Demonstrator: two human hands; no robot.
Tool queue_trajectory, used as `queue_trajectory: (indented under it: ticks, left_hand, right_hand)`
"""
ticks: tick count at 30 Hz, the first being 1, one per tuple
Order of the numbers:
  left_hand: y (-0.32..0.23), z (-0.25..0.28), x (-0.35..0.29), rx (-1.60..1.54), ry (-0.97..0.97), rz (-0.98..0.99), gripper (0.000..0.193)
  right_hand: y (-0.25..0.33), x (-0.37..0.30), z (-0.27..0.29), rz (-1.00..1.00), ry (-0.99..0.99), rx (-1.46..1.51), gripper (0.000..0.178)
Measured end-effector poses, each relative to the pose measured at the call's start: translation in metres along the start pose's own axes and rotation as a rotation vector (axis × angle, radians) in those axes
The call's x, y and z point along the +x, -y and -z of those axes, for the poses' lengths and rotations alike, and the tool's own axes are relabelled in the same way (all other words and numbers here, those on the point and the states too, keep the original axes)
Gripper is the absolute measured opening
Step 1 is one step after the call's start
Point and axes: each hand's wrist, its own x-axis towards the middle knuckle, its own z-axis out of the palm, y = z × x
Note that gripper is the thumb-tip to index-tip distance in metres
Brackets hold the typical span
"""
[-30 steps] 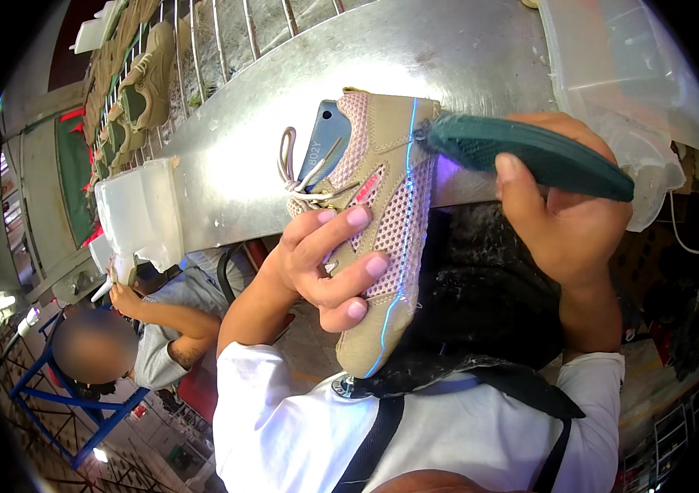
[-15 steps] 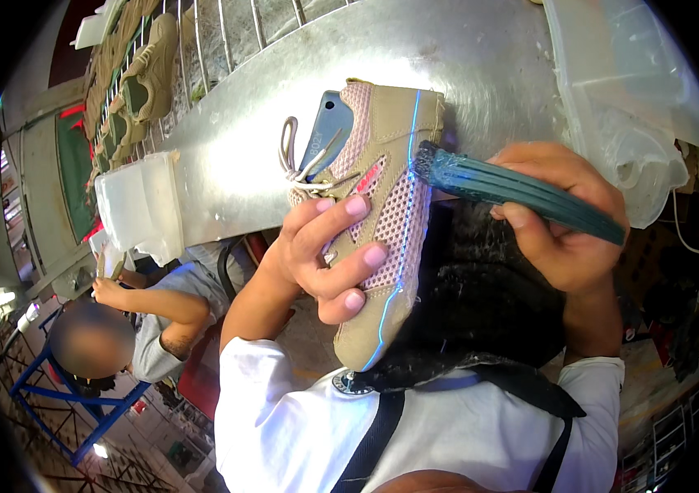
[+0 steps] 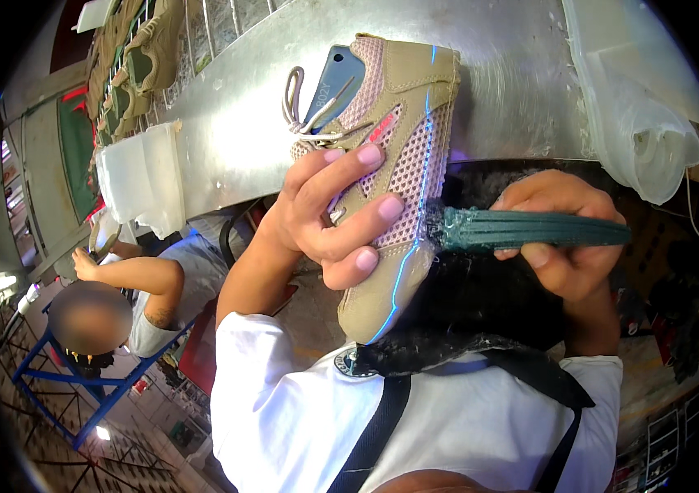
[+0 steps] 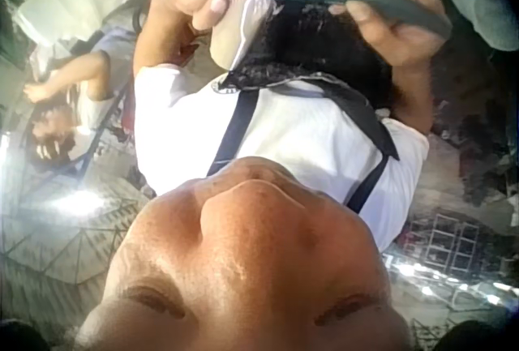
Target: The person applies adhesive to the seams and soles of shoes using a brush, then places the shoes onto a metal rack under specialized lighting.
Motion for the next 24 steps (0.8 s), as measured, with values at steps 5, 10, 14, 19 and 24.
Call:
queue_trajectory:
  ticks: [5, 10, 14, 19, 24]
  left_hand:
    - [0.000, 0.006, 0.004, -0.005, 0.048, -0.006, 0.070]
    - [-0.001, 0.009, 0.007, -0.011, 0.082, -0.011, 0.065]
    - [0.001, 0.014, 0.015, -0.032, 0.141, 0.005, 0.062]
    - [0.005, 0.021, 0.028, -0.063, 0.201, -0.013, 0.058]
    - [0.006, 0.024, 0.039, -0.061, 0.222, -0.035, 0.055]
  right_hand:
    - [0.011, -0.013, -0.013, 0.081, 0.012, -0.167, 0.023]
    - [0.032, -0.019, -0.026, 0.094, -0.023, -0.298, 0.025]
    - [0.037, -0.004, -0.016, 0.156, 0.080, -0.357, 0.025]
    - [0.040, 0.006, -0.007, 0.196, 0.176, -0.374, 0.023]
    - [0.051, 0.016, -0.005, 0.223, 0.254, -0.391, 0.026]
